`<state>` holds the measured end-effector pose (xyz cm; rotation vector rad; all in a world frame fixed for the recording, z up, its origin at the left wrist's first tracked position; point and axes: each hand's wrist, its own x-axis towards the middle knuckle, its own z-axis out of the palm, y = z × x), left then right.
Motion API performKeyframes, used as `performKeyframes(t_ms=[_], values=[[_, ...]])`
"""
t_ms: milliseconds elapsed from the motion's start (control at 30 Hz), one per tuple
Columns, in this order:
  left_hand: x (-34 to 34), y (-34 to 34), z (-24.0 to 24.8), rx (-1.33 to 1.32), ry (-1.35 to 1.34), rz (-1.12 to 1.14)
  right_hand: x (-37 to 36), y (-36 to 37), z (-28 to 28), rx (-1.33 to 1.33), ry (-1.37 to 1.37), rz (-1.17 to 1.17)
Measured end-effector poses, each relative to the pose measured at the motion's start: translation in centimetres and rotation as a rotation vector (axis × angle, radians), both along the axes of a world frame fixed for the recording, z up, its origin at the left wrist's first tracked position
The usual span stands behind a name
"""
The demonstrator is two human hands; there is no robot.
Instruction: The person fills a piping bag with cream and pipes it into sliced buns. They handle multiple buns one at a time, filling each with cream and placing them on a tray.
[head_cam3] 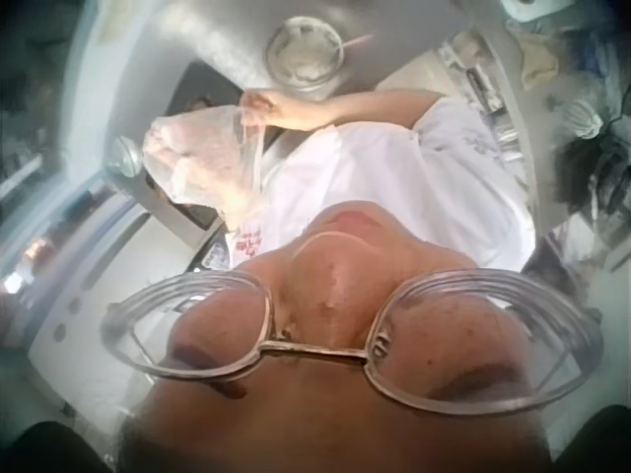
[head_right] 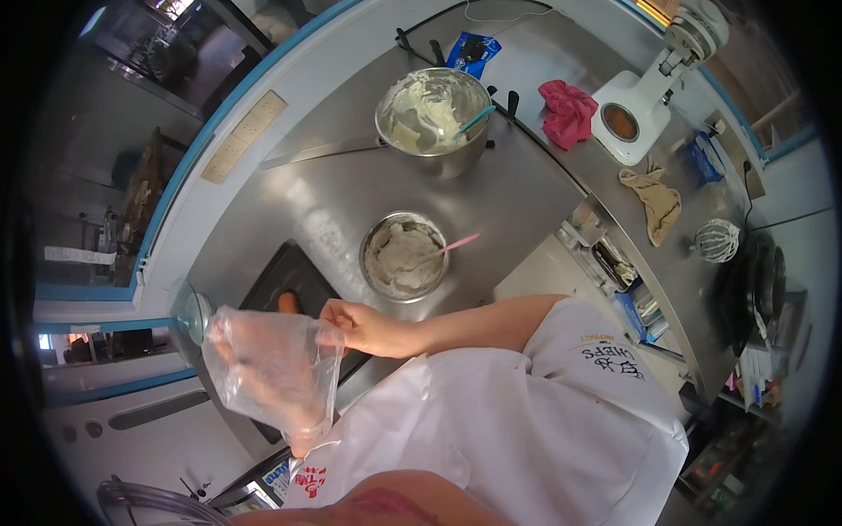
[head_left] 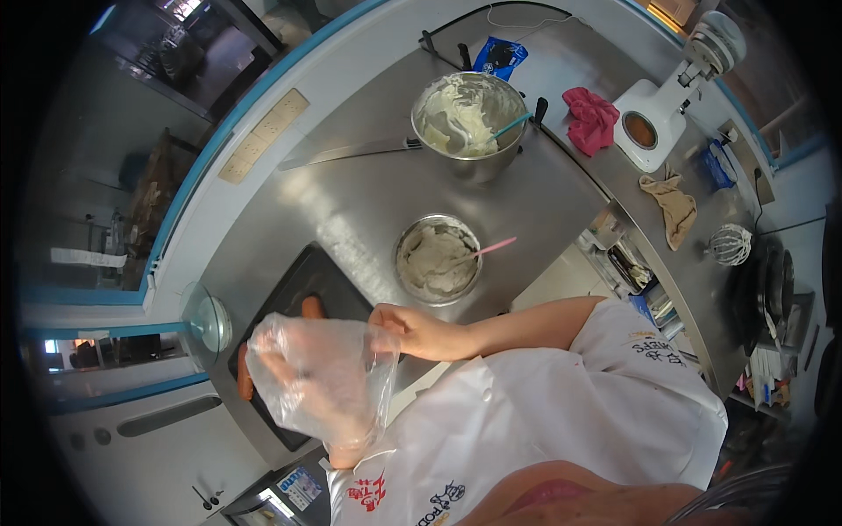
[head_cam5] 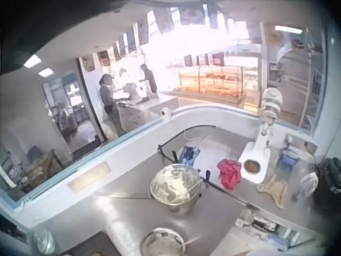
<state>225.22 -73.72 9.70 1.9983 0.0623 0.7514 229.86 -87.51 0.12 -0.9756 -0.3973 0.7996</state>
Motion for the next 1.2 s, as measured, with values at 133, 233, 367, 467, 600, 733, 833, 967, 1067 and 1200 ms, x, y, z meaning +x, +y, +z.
performKeyframes(t_ms=[133, 233, 367, 467, 600, 733, 833, 967, 1067, 1200], values=[[1.3, -1.7, -2.2, -0.01, 0.092, 0.059, 1.9, -1.6, -0.4, 0.064, -0.051, 0.027], [2.1, -2.5, -3.3, -0.004, 0.156, 0.099, 3.5, -2.8, -1.3, 0.052, -0.137, 0.213], [2.7, -3.4, -3.8, 0.001, 0.227, 0.136, 4.4, -1.9, -5.0, 0.016, -0.287, 0.242], [2.8, -3.6, -3.7, 0.006, 0.252, 0.142, 3.9, -2.1, -5.6, 0.068, -0.214, 0.19], [2.3, -3.1, -3.5, -0.018, 0.286, 0.118, 4.9, -5.0, -6.0, -0.047, -0.569, 0.083], [0.6, -1.9, -3.3, -0.123, 0.393, 0.081, 7.0, -13.4, -4.9, -0.528, -1.04, -0.152], [-0.4, -0.9, -4.7, -0.451, 0.554, -0.024, 7.9, -17.6, -5.7, -0.969, -1.262, -0.185], [-2.7, 0.9, -14.5, -0.652, 0.843, -0.218, 7.0, -18.0, -8.5, -1.35, -1.271, 0.013], [-2.0, 0.7, -19.9, -0.662, 0.702, -0.434, 7.9, -17.0, -11.8, -1.51, -1.181, 0.302], [0.2, -0.7, -20.4, -0.605, 0.569, -0.483, 9.9, -16.9, -7.0, -1.307, -1.312, 0.238]])
